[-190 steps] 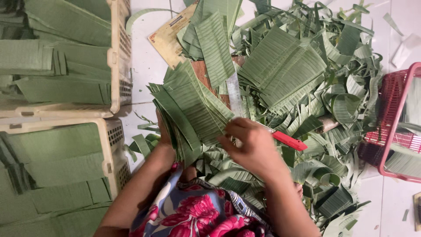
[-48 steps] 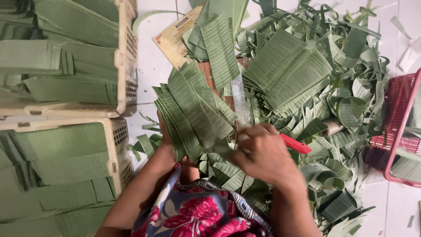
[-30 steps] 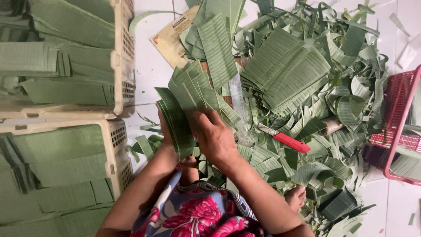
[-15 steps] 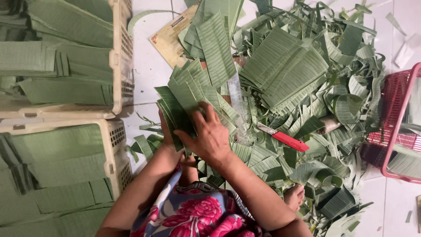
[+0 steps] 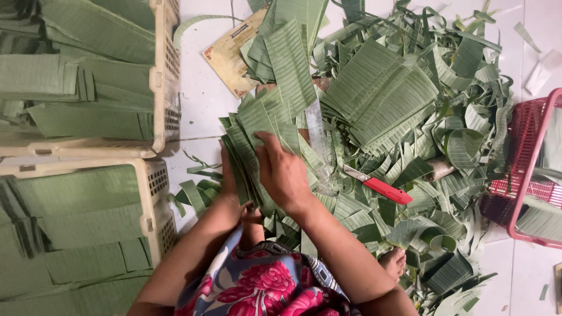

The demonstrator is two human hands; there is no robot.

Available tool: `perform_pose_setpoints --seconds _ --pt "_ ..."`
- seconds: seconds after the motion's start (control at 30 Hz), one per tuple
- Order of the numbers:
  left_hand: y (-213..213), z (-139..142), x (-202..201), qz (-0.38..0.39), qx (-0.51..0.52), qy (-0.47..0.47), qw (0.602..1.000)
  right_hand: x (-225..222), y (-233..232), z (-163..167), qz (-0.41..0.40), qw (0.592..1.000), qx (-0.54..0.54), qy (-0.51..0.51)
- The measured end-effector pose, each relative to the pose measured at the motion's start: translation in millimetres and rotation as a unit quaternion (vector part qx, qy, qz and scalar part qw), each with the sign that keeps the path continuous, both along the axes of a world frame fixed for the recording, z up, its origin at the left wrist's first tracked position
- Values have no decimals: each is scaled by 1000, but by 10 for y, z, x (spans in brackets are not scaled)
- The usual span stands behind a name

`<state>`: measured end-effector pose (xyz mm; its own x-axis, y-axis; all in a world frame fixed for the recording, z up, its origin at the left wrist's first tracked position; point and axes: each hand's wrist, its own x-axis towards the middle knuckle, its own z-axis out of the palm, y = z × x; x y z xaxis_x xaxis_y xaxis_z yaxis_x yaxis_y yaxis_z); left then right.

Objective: The person sits on the floor trimming banana leaf pieces. They align a stack of leaf pieces against a metal ruler on a wooden board, cut along the edge with a red utility knife, then stack the trimmed pieces and place finished stacks into plastic baskets.

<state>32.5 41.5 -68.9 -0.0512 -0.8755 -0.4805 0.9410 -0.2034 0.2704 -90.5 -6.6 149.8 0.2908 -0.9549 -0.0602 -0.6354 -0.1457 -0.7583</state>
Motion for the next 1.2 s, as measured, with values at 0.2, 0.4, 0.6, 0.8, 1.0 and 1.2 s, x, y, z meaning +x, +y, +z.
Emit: perform_pose_setpoints --seconds 0.2,0.4,0.6,0.8,1.0,1.2 --pt "-2 343 -182 -2 -43 26 999 123 -249 -122 0 994 -101 -47" --pt "36 518 -274 -35 61 -66 995 365 -576 -296 -6 994 9 111" --pt "85 438 -217 -13 -23 -171 985 289 -708 -341 -41 997 -16 -56" --pt "-34 563 -89 -14 4 38 999 -90 -738 -15 -76 925 42 -371" --pt "-84 619 -24 -11 -37 76 996 -455 -567 333 -126 813 61 -565" --pt "-36 447 -65 -24 -11 14 1000 -305 -813 193 -79 827 51 -554"
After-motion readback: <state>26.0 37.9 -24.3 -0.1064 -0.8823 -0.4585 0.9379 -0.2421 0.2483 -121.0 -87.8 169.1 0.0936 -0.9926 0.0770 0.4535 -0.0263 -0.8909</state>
